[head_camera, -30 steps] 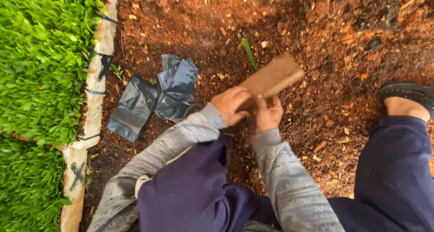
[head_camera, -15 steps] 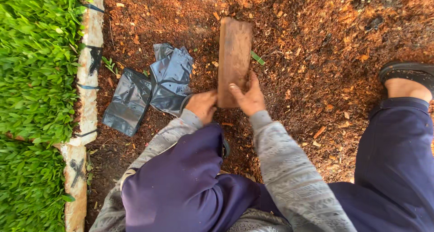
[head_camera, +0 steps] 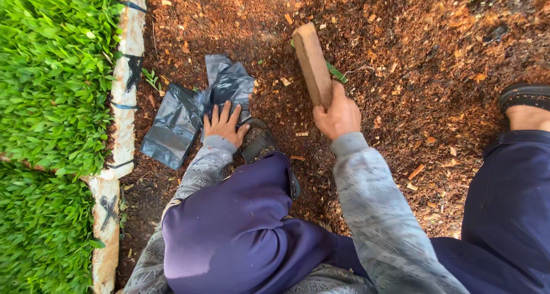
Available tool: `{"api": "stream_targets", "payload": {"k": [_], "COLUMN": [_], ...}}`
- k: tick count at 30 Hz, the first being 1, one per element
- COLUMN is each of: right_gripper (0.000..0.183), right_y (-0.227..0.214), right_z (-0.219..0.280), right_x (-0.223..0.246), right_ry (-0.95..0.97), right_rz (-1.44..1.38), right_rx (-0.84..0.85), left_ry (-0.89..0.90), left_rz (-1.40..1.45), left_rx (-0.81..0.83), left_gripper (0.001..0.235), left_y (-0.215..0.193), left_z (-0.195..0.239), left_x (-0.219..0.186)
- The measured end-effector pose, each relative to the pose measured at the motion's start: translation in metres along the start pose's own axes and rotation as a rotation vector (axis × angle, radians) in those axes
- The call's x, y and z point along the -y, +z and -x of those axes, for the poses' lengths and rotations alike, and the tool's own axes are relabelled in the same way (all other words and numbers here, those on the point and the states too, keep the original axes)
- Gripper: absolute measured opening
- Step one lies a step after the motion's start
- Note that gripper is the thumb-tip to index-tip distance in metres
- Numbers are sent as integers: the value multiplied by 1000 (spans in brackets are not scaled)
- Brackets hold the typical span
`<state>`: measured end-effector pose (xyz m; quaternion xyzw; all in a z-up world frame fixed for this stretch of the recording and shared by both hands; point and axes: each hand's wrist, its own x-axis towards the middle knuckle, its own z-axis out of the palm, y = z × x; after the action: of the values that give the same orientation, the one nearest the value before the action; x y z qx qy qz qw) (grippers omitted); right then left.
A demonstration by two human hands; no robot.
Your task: The person removes small plants from plastic bags and plants them into a mulch-covered area by hand, then uses a wooden block to smooth and level the mulch in the surrounding area.
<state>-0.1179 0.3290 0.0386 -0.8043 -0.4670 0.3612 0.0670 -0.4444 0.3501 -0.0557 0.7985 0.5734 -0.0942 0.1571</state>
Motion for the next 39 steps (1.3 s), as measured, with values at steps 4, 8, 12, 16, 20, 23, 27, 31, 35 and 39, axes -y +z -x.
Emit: {"api": "stream_targets", "payload": {"k": [4, 8, 12, 16, 20, 23, 27, 31, 35, 39], "right_gripper": [68, 67, 58, 50, 50, 52, 60, 58, 49, 42], "right_y": [-3, 42, 40, -15, -65, -73, -13, 59, 33, -39], "right_z": [28, 39, 22, 0, -12, 7, 65, 127, 117, 67], "right_x": [-12, 0, -4, -43, -85, -103, -108, -109, -118, -178], "right_ry": [-50, -105, -53, 115, 129, -19, 82, -53, 195, 261], "right_rz": [-6, 144, 233, 121, 401, 326, -12, -333, 92, 304], "right_rx": [258, 333, 334, 174, -12, -149, 7, 325, 530, 285], "left_ry": [-72, -76, -145, -149, -168, -166, -152, -179, -122, -157], "left_rz": [54, 60, 70, 97, 125, 112, 102, 82, 116, 79], "left_rx": [147, 253, 328, 350, 361, 308, 289, 280, 275, 308], "left_gripper": [77, 83, 91, 98, 100, 102, 104, 103, 103, 104], "left_y": [41, 59, 64, 58, 50, 53, 54, 55, 55, 50], "left_z": [0, -11, -10, -14, -19, -18, -21, -17, -18, -20], "left_x": [22, 38, 39, 37, 33, 30, 32, 30, 39, 35]}}
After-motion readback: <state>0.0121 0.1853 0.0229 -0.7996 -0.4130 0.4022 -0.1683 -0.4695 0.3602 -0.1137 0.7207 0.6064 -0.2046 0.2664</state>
